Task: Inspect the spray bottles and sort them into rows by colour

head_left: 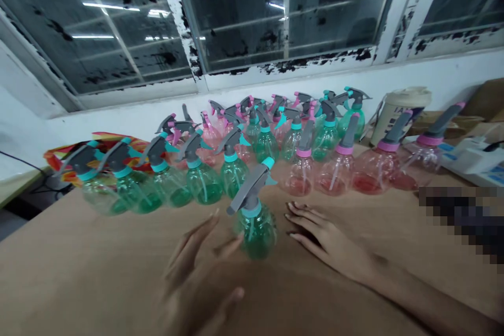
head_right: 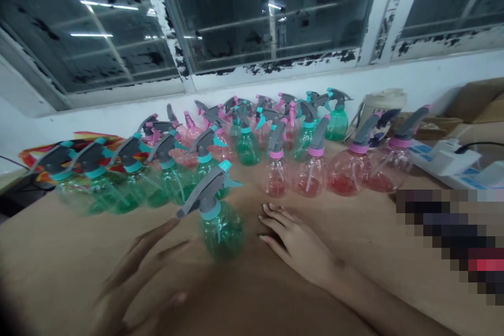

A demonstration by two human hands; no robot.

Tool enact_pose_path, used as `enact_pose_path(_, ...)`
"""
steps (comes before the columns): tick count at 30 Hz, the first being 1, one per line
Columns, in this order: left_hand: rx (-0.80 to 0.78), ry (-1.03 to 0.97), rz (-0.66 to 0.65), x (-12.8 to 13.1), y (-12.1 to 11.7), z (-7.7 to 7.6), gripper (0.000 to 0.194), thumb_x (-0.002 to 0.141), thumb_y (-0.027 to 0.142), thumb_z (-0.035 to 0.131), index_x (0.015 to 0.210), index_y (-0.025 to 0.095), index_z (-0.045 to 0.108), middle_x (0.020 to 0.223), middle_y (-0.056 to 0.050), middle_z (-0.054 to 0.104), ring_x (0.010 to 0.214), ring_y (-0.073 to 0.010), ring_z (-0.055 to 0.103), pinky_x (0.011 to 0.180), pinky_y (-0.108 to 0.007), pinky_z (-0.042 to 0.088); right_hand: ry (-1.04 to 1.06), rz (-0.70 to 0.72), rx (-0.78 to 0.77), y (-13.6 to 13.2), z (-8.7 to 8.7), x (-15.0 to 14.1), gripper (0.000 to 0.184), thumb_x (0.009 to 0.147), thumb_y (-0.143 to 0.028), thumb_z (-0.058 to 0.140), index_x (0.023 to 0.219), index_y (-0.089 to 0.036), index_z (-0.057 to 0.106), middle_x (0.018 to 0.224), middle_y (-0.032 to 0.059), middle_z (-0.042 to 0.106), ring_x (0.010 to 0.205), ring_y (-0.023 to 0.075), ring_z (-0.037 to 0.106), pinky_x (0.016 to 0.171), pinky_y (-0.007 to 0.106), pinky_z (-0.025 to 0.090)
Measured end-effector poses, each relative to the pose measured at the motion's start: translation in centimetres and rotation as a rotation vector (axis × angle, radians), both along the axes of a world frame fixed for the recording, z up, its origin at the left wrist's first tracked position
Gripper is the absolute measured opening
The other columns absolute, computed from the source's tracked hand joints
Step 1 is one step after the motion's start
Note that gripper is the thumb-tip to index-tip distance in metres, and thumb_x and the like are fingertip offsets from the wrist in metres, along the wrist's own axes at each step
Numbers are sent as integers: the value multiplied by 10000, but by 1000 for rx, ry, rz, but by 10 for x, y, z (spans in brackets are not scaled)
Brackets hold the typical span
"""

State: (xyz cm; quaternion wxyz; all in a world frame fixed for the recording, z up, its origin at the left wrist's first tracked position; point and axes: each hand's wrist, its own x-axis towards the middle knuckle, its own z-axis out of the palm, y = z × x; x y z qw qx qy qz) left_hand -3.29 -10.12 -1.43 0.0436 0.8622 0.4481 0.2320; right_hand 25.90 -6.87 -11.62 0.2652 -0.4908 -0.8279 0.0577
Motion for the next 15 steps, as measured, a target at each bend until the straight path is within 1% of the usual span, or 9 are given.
enact_pose_path(2, -67, 24, 22, -7, 6, 3, 542, 814, 368, 569, 1322, 374, 379, 1467, -23, 313, 1282, -322, 385, 1002, -538, 393, -25, -6, -8, 0, 0, 0, 407, 914, -362, 434, 1280, -198, 502, 1359, 57, 489, 1276, 213, 399, 1059, 448, 343)
enact_pose_path(4, -172, -50, -1, -4, 19, 12, 639, 776, 404, 614, 1344, 355, 325, 1432, -41, 378, 1281, -329, 386, 1028, -554, 343, -36, 2, -14, 0, 1, -1, 399, 920, -357, 422, 1270, -187, 512, 1359, 63, 488, 1280, 209, 394, 1064, 441, 336)
enact_pose_path(6, -337, -178, -37, 9, 36, 21, 738, 740, 473, 631, 1371, 343, 271, 1403, -62, 427, 1274, -346, 393, 1028, -578, 320, -20, 8, -17, 0, 2, -1, 393, 921, -354, 420, 1261, -183, 519, 1355, 71, 491, 1279, 209, 396, 1060, 441, 342)
enact_pose_path(8, -501, -241, -148, 27, 54, 29, 865, 693, 467, 687, 1403, 299, 220, 1448, -92, 360, 1310, -348, 335, 1048, -566, 291, 9, 4, -12, 0, 3, -2, 398, 916, -355, 432, 1270, -191, 512, 1348, 75, 498, 1275, 215, 401, 1052, 450, 350)
enact_pose_path(9, -522, -277, -192, 35, 62, 31, 938, 654, 453, 725, 1413, 283, 202, 1456, -101, 345, 1316, -349, 322, 1052, -553, 291, 22, 3, -9, 0, 4, -2, 400, 913, -352, 440, 1275, -198, 507, 1345, 75, 502, 1272, 217, 405, 1049, 455, 352)
enact_pose_path(10, -539, -302, -233, 43, 69, 33, 971, 629, 433, 747, 1416, 289, 198, 1460, -97, 338, 1316, -351, 317, 1044, -540, 312, 30, 5, -5, -1, 4, -2, 399, 909, -347, 448, 1278, -206, 504, 1343, 73, 504, 1271, 219, 407, 1047, 459, 353)
enact_pose_path(12, -564, -336, -262, 56, 78, 35, 955, 625, 364, 751, 1411, 335, 208, 1434, -75, 380, 1242, -337, 426, 945, -491, 446, 30, 11, -6, -1, 5, -3, 398, 904, -334, 459, 1281, -213, 502, 1349, 70, 497, 1271, 222, 406, 1047, 461, 352)
enact_pose_path(13, -567, -340, -274, 60, 81, 36, 924, 631, 338, 743, 1401, 347, 234, 1392, -69, 433, 1179, -322, 490, 877, -457, 498, 24, 13, -10, -1, 5, -3, 399, 904, -328, 460, 1283, -209, 501, 1354, 71, 491, 1272, 222, 405, 1048, 458, 351)
enact_pose_path(15, -547, -330, -301, 67, 83, 37, 808, 659, 316, 712, 1367, 331, 323, 1222, -63, 576, 1020, -280, 590, 759, -394, 544, 14, 10, -21, -1, 5, -3, 409, 903, -323, 461, 1293, -203, 489, 1360, 72, 484, 1274, 221, 402, 1048, 457, 351)
